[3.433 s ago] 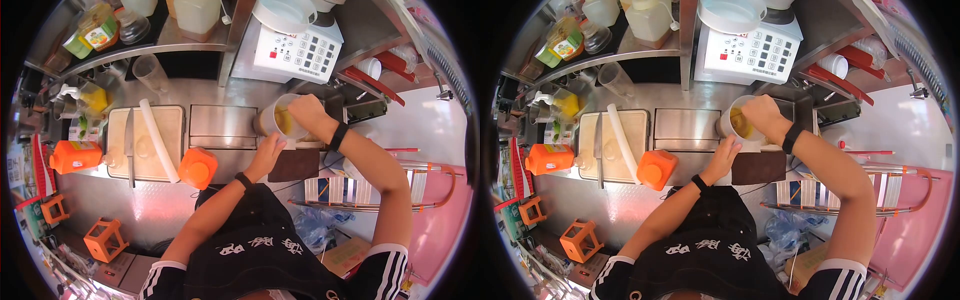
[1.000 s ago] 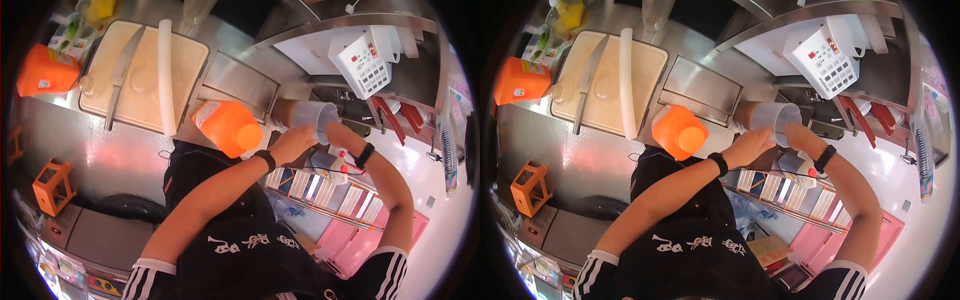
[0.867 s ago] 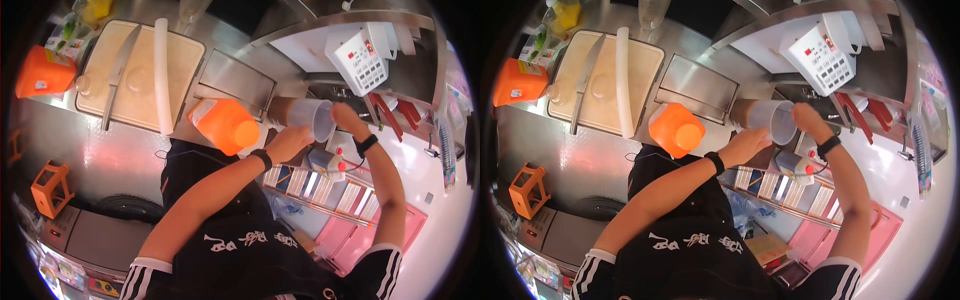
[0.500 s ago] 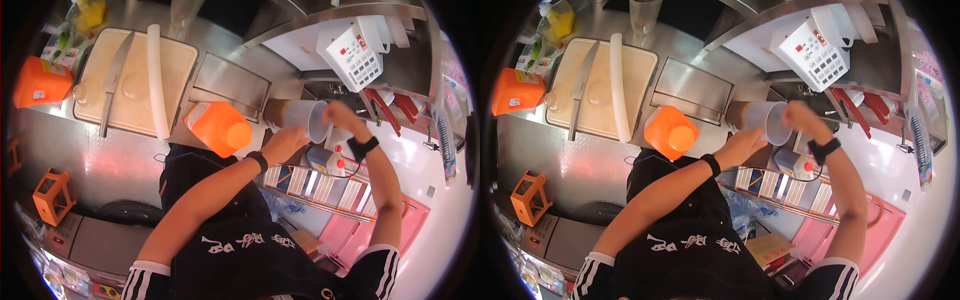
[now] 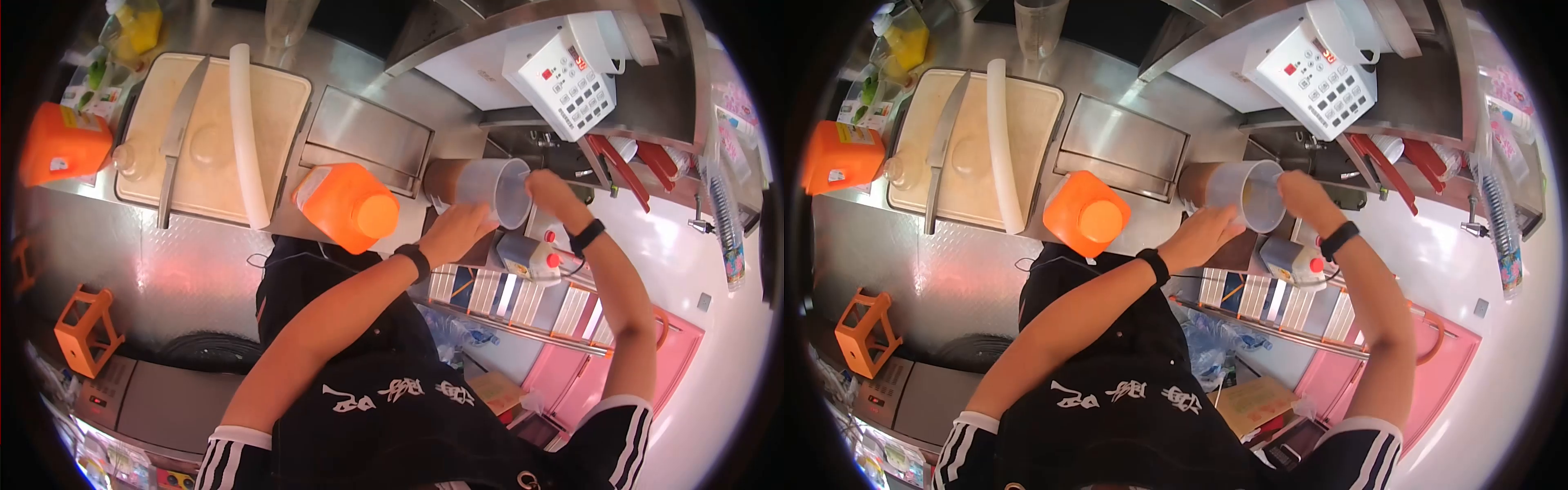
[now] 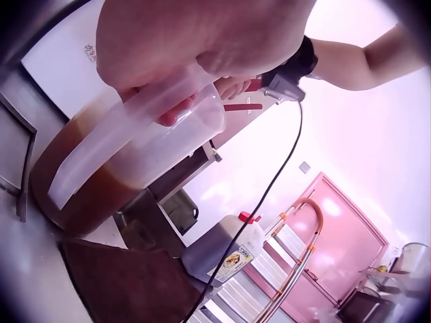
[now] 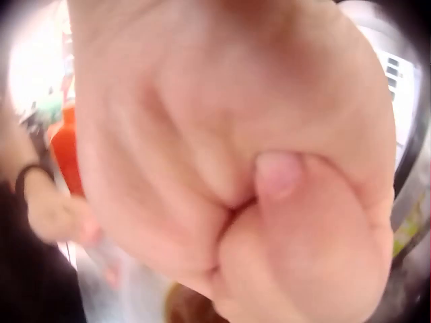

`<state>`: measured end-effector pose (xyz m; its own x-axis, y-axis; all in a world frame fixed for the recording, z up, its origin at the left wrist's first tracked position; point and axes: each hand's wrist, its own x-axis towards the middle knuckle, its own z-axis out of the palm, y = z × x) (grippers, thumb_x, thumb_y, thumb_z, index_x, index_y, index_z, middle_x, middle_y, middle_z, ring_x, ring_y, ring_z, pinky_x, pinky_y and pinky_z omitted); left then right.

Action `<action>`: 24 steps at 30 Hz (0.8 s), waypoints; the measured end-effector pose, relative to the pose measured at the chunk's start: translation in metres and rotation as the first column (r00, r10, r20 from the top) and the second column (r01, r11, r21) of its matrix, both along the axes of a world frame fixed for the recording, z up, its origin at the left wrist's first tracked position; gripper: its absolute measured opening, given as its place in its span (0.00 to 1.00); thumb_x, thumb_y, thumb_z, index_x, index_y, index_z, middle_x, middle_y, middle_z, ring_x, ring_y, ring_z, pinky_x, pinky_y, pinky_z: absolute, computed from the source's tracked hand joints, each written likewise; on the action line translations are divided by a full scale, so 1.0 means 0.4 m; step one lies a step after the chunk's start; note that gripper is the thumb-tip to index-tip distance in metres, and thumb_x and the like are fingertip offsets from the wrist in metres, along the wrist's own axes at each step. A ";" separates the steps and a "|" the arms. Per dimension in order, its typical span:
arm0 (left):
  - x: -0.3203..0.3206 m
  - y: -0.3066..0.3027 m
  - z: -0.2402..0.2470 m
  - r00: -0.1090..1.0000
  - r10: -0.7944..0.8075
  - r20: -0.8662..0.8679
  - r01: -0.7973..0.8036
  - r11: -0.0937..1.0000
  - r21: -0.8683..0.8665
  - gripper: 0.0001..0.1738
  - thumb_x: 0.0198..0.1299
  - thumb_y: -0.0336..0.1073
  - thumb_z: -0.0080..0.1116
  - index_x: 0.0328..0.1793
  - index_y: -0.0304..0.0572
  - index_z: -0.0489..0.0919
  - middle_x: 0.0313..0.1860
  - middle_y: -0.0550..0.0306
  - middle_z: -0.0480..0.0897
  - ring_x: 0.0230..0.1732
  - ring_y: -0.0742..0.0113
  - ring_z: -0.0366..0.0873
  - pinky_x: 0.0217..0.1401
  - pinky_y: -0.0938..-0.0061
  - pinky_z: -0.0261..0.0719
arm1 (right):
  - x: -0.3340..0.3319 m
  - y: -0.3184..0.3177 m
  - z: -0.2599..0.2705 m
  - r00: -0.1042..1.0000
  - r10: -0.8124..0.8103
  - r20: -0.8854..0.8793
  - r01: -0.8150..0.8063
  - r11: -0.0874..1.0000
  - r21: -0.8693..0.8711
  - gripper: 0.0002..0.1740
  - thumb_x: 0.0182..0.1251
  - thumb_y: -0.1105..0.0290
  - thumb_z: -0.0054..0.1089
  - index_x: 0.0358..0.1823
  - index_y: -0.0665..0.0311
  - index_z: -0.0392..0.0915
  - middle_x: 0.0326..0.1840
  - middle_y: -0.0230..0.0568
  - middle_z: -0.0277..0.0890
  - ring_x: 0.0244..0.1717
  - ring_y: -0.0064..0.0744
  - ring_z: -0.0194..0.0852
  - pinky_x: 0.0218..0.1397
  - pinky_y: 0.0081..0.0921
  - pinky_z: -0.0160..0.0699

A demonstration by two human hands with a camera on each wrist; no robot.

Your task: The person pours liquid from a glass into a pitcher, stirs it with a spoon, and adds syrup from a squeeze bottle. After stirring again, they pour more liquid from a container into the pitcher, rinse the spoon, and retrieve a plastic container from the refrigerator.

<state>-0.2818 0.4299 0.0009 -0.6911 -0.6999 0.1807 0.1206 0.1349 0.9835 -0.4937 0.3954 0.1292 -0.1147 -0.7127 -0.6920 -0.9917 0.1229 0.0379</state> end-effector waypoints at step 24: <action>0.001 0.015 0.002 1.000 0.020 -0.010 -0.020 0.999 0.026 0.15 0.67 0.43 0.53 0.43 0.36 0.70 0.36 0.37 0.79 0.43 0.36 0.76 0.46 0.49 0.72 | -0.012 0.012 -0.022 0.908 0.392 0.150 -0.408 0.908 0.099 0.05 0.52 0.77 0.55 0.27 0.63 0.81 0.32 0.49 0.80 0.37 0.53 0.81 0.42 0.43 0.79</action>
